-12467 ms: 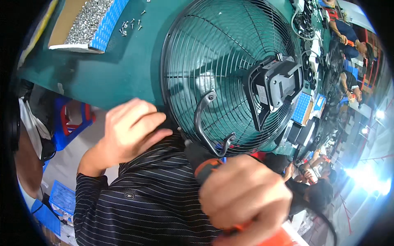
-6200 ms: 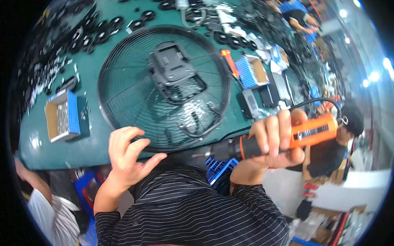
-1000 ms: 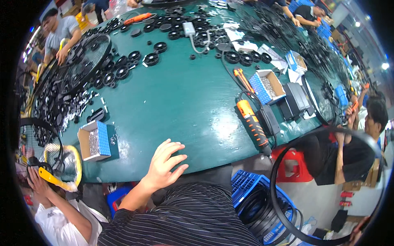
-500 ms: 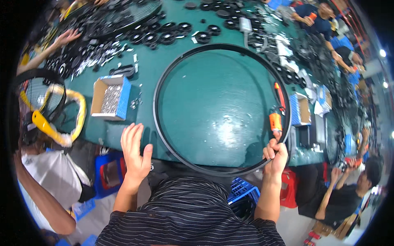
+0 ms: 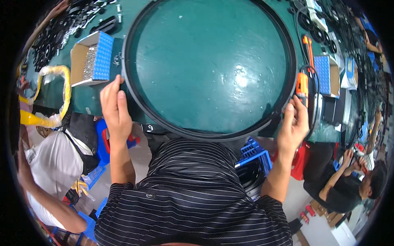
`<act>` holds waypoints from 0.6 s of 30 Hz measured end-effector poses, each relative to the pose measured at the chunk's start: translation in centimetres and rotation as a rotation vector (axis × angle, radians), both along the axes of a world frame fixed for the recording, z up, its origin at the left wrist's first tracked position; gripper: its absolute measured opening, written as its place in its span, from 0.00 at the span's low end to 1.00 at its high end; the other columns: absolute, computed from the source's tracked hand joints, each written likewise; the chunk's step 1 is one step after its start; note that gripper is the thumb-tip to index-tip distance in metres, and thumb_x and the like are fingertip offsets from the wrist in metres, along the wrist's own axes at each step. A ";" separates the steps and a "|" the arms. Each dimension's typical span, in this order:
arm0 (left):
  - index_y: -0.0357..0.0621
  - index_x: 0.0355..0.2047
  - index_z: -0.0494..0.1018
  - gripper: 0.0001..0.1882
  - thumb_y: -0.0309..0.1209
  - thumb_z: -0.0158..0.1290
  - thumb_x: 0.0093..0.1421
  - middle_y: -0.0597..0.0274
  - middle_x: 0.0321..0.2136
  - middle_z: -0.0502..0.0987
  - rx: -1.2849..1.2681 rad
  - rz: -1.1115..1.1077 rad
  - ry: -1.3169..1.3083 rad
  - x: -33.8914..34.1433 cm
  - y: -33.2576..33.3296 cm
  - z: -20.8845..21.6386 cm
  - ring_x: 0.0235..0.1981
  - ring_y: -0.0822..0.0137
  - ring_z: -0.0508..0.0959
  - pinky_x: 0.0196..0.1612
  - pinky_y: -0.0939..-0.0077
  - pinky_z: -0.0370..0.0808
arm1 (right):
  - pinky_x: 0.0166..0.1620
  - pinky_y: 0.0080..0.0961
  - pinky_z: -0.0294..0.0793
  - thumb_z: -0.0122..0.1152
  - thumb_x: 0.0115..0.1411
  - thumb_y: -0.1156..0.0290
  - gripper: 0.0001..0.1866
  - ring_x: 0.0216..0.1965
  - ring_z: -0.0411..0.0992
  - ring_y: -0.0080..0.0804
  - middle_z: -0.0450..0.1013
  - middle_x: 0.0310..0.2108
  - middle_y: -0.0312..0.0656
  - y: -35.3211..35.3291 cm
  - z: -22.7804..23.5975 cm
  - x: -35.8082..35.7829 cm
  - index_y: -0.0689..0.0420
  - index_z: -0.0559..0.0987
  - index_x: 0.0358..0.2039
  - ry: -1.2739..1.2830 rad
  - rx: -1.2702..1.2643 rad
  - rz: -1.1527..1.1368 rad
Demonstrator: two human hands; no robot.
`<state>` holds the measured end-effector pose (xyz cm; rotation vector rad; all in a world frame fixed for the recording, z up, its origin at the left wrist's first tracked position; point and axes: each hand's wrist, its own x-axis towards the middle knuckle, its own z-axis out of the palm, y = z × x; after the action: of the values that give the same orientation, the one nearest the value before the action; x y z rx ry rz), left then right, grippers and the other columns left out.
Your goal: The recorder uses an electric screwdriver to attach the metal guard and motor housing to industrial fans at a factory workbench.
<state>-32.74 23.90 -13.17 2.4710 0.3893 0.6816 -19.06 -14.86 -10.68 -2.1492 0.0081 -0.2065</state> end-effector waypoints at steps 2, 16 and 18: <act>0.32 0.55 0.71 0.18 0.27 0.44 0.68 0.52 0.42 0.75 -0.007 0.010 0.016 0.9 0.2 -0.5 0.45 0.59 0.72 0.52 0.68 0.66 | 0.38 0.12 0.67 0.52 0.67 0.75 0.16 0.36 0.67 0.15 0.73 0.41 0.37 -0.4 -2.0 0.2 0.65 0.74 0.54 -0.085 -0.178 -0.013; 0.28 0.51 0.72 0.17 0.27 0.47 0.67 0.45 0.38 0.77 0.181 0.017 0.029 1.9 0.4 -0.5 0.39 0.50 0.76 0.45 0.63 0.70 | 0.31 0.17 0.70 0.42 0.62 0.83 0.15 0.29 0.72 0.21 0.75 0.34 0.41 -0.2 -3.6 -0.1 0.68 0.76 0.45 -0.161 0.234 -0.025; 0.28 0.52 0.72 0.18 0.30 0.47 0.67 0.45 0.39 0.77 0.195 0.019 0.054 2.2 0.2 -0.6 0.40 0.49 0.76 0.46 0.63 0.69 | 0.25 0.14 0.67 0.38 0.59 0.84 0.19 0.27 0.73 0.22 0.75 0.35 0.44 -0.8 -3.9 -0.3 0.68 0.76 0.45 -0.168 0.306 -0.013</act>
<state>-30.53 24.08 -13.73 2.6780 0.3828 0.6910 -19.33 -15.62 -14.60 -1.8224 -0.0409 -0.3686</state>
